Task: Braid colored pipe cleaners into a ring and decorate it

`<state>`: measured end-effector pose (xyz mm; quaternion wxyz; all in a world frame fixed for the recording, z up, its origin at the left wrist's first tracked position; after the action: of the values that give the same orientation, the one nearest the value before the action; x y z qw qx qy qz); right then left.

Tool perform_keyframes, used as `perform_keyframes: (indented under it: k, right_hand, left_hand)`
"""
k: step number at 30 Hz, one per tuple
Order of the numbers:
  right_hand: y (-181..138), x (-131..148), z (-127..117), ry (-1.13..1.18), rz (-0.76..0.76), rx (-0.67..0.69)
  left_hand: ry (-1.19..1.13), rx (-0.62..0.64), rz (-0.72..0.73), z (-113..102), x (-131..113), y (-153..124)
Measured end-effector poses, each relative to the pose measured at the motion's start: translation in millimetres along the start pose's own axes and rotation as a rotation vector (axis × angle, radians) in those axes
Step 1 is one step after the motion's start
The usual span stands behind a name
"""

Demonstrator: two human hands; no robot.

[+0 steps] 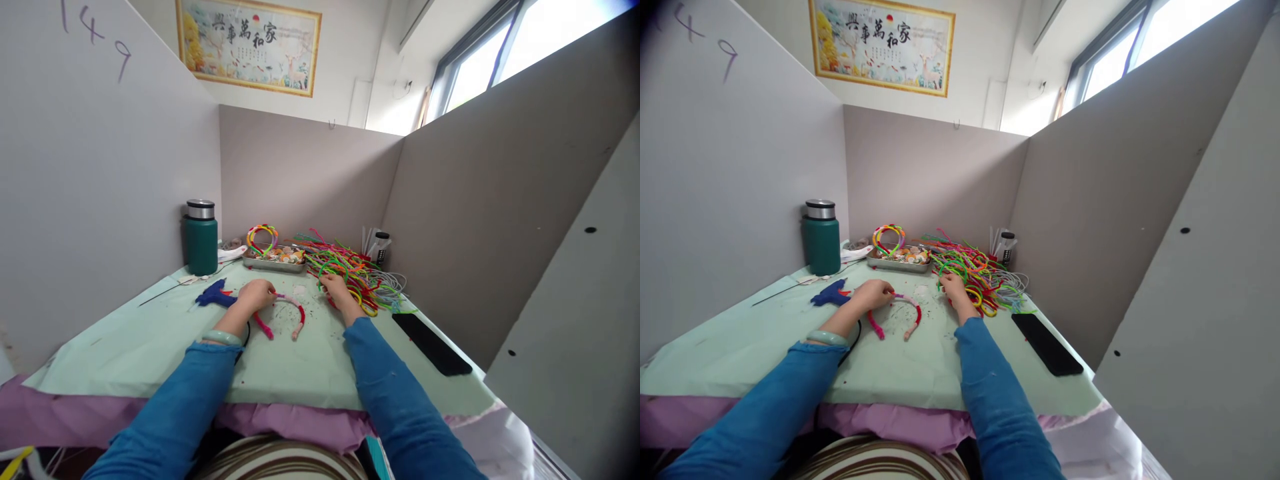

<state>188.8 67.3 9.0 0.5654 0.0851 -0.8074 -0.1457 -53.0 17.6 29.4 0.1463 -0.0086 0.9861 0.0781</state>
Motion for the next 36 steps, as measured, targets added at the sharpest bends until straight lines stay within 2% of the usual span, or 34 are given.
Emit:
perform_keyframes:
  k: [3,6,9,13,16,19,23,26,29,32,36]
  right_hand:
    - [-5,1,11,0.387,0.112,0.105]
    - [-14,10,21,0.52,0.101,0.204]
    - [-26,26,35,0.415,-0.011,0.315]
    - [-41,48,56,0.182,-0.202,0.391]
    - [-47,54,67,0.091,-0.277,0.415]
    - [-49,53,71,0.066,-0.307,0.426]
    - [-43,44,64,0.059,-0.302,0.403]
    - [-32,33,49,0.042,-0.225,0.246]
    - [-24,28,36,0.175,-0.131,0.074]
    - [-25,32,35,0.319,-0.118,0.109]
    - [-32,43,41,0.253,-0.212,0.178]
  left_hand:
    - [-0.004,-0.021,-0.014,-3,0,-2]
    - [-0.077,-0.128,0.018,-11,-4,-3]
    - [-0.28,-0.21,0.105,-17,-10,-4]
    - [-0.6,-0.098,0.132,-12,-15,-2]
    - [-0.842,-0.012,0.105,-9,-17,-4]
    - [-1.034,0.064,0.082,-9,-18,-6]
    - [-1.224,0.093,0.031,-10,-16,-7]
    - [-1.289,0.091,-0.004,-11,-13,-5]
    - [-1.267,0.081,-0.037,-11,-12,-5]
    - [-1.242,0.067,-0.055,-12,-12,-6]
    - [-1.26,0.05,-0.083,-12,-9,-5]
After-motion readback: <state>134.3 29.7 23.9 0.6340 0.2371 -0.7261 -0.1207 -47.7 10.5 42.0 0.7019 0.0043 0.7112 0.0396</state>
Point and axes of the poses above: each hand's wrist, its own y-axis towards the middle knuckle, its own z-axis out of the palm, x = y × z, the point moved 4 cm from there along y, towards the middle knuckle, and after that the axes turned 6 degrees about -z, right-handed, at the moved point
